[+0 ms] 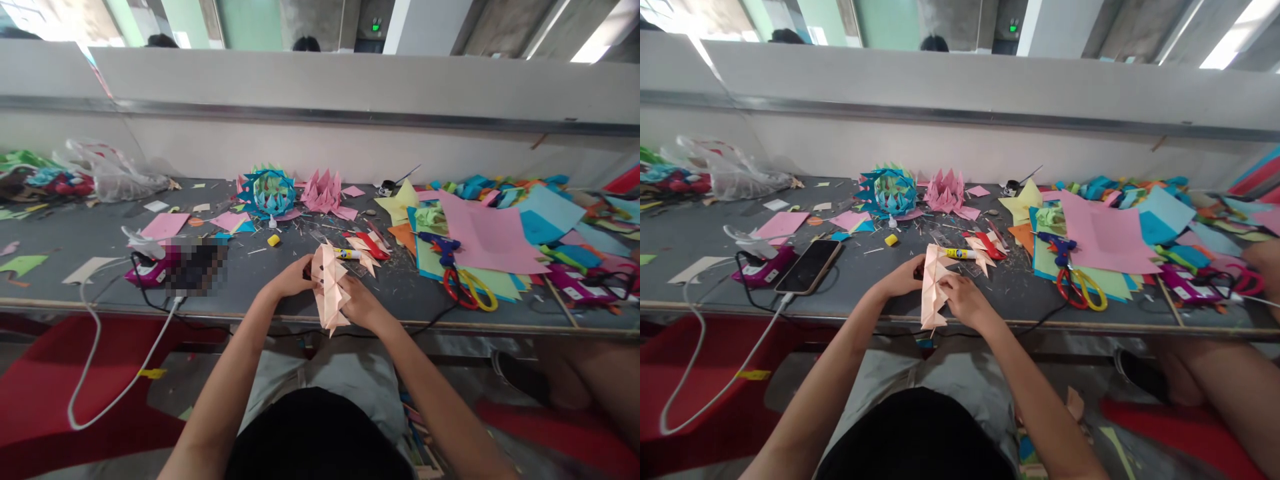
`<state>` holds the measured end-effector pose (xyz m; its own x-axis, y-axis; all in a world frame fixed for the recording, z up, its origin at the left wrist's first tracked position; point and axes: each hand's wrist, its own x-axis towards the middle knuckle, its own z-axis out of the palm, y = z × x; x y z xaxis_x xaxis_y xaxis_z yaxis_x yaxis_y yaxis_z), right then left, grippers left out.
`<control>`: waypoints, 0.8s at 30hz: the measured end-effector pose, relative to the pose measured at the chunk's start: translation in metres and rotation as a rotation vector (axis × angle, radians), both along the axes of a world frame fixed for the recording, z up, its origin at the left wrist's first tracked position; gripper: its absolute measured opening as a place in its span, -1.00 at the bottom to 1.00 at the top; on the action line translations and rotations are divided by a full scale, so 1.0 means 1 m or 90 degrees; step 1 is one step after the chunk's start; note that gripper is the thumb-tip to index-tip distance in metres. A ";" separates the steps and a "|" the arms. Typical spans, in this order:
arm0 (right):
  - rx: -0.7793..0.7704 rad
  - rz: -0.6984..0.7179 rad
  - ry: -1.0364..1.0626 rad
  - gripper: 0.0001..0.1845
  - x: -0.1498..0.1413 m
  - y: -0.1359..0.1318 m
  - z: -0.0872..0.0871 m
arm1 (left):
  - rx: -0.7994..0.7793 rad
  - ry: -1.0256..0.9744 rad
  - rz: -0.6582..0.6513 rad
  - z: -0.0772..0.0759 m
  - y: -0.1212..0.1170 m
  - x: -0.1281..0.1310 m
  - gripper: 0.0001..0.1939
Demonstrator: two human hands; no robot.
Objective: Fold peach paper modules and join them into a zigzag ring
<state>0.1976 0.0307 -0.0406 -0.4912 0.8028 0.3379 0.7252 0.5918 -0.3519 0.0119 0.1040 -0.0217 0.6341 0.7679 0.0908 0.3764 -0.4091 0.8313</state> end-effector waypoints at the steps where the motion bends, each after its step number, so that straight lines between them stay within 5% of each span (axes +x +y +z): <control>1: -0.003 -0.001 -0.007 -0.71 -0.001 0.000 0.001 | 0.002 0.000 0.002 -0.001 0.000 0.000 -0.52; 24: 0.008 -0.025 -0.033 -0.71 -0.002 -0.003 0.003 | -0.088 0.008 -0.105 0.008 0.013 -0.002 -0.29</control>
